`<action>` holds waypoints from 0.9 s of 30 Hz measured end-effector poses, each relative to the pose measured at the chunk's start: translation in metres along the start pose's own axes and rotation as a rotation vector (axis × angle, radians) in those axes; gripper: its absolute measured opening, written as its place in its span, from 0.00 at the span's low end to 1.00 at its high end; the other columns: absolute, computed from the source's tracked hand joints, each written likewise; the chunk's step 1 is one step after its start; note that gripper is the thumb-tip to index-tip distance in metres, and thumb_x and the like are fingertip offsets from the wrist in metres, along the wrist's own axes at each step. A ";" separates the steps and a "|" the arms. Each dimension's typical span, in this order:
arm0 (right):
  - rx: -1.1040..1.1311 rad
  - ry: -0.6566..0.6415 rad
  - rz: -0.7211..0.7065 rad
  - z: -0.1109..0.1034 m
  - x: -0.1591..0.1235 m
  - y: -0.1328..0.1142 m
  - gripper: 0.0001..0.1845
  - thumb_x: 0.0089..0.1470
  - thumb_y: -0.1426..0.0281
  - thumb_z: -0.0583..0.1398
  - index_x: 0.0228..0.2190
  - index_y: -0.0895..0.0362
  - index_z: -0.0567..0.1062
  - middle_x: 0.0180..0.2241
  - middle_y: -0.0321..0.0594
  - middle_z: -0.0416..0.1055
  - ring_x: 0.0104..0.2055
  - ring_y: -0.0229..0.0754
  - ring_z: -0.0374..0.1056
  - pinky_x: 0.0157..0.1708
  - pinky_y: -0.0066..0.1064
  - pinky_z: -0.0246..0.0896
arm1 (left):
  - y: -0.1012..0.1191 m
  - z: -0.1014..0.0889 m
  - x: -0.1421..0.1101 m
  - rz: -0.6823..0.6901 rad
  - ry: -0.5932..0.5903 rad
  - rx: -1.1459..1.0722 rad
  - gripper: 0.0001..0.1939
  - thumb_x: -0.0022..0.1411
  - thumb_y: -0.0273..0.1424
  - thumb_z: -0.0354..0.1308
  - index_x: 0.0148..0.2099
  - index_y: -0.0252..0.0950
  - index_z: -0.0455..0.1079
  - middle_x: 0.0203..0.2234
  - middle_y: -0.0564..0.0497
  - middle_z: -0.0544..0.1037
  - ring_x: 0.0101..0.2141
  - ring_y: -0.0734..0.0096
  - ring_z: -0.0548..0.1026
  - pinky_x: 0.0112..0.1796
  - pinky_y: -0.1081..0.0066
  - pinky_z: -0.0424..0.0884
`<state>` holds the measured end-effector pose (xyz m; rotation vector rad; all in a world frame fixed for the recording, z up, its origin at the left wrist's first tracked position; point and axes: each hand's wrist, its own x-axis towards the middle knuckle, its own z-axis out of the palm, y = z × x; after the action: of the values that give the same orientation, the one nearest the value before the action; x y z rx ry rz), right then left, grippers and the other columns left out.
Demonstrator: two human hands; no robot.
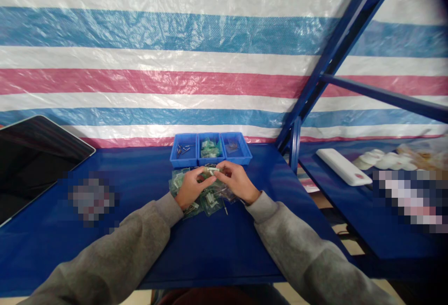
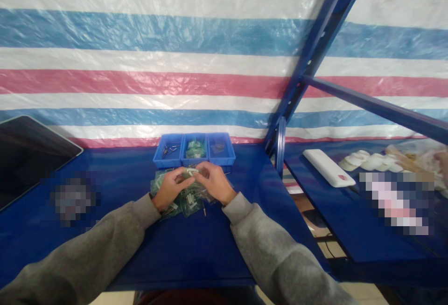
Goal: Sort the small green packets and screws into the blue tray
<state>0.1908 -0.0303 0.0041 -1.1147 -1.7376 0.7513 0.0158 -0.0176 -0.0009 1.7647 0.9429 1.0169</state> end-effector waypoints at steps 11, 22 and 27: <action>-0.178 -0.062 -0.114 -0.011 0.004 -0.007 0.10 0.56 0.65 0.56 0.32 0.57 0.73 0.28 0.37 0.70 0.28 0.37 0.63 0.30 0.28 0.55 | 0.000 0.000 0.000 0.014 -0.028 0.021 0.11 0.58 0.35 0.56 0.36 0.32 0.71 0.30 0.49 0.75 0.32 0.69 0.73 0.35 0.71 0.70; -0.042 0.064 -0.001 -0.004 0.001 -0.001 0.13 0.56 0.60 0.55 0.32 0.57 0.71 0.25 0.34 0.67 0.26 0.36 0.61 0.27 0.25 0.55 | 0.005 0.000 0.001 -0.052 -0.005 -0.034 0.13 0.58 0.39 0.56 0.33 0.33 0.69 0.22 0.55 0.68 0.22 0.77 0.66 0.25 0.77 0.64; -0.049 0.067 0.018 0.000 0.001 0.002 0.15 0.56 0.58 0.55 0.29 0.57 0.71 0.21 0.33 0.65 0.24 0.36 0.60 0.25 0.26 0.55 | 0.007 0.000 0.001 -0.034 0.084 -0.080 0.16 0.58 0.38 0.57 0.45 0.35 0.65 0.25 0.55 0.70 0.22 0.78 0.67 0.25 0.77 0.65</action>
<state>0.1917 -0.0285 0.0030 -1.1767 -1.6997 0.6778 0.0169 -0.0193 0.0054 1.6455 0.9674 1.0990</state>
